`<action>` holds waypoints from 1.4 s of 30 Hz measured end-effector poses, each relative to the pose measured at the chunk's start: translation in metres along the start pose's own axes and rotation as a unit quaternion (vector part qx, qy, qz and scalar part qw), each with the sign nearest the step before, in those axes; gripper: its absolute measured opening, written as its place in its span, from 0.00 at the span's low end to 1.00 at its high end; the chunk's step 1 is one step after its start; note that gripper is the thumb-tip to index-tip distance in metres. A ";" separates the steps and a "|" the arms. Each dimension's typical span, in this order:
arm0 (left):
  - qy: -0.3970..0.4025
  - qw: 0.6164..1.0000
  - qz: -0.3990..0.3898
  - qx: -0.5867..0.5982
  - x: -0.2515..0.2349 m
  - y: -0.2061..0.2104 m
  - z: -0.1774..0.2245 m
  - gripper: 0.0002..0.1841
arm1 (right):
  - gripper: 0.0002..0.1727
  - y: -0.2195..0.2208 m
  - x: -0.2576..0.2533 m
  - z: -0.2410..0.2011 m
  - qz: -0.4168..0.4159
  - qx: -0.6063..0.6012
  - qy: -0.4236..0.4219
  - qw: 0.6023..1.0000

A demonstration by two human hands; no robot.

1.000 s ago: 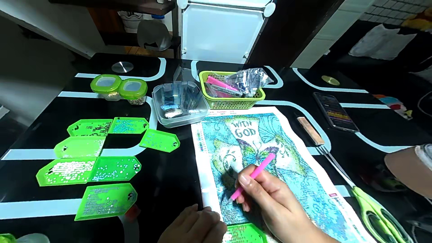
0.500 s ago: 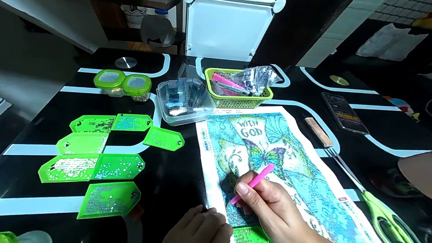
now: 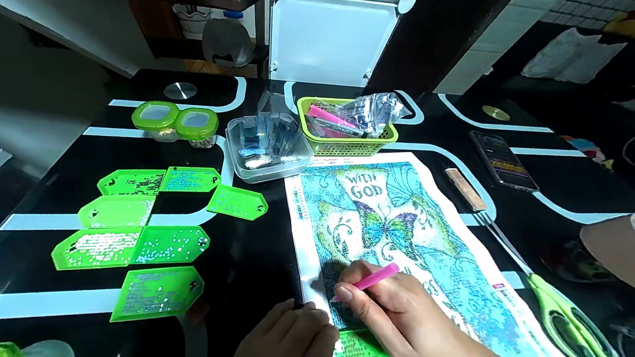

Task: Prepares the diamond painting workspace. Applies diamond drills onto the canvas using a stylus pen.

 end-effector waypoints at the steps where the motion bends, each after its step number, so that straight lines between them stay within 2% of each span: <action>1: 0.001 1.000 0.003 -0.002 0.000 0.000 0.000 0.22 | 0.18 -0.003 -0.001 0.000 -0.012 -0.006 0.012 1.000; 7: 0.000 1.000 0.004 -0.001 0.001 0.000 0.001 0.21 | 0.17 -0.018 0.019 -0.007 0.029 -0.123 0.069 0.990; 13: -0.002 1.000 0.007 -0.005 0.001 0.000 0.001 0.22 | 0.17 -0.007 0.028 -0.013 0.018 -0.083 0.034 0.996; 24: 0.001 1.000 0.009 -0.006 0.000 0.000 0.000 0.21 | 0.17 -0.005 0.026 -0.013 0.012 -0.071 0.024 0.997; 31: 0.001 1.000 0.006 -0.008 0.001 0.000 0.000 0.21 | 0.14 -0.012 0.016 0.010 0.094 -0.212 0.125 0.965; 42: -0.001 1.000 0.003 -0.008 0.001 0.000 0.000 0.21 | 0.16 -0.003 0.008 0.021 0.084 -0.149 0.078 0.982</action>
Point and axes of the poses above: each hand's wrist, its own x-axis away from the middle knuckle, its own y-axis out of the palm, z = x × y, the point moved 7 cm from there along -x, towards the middle knuckle
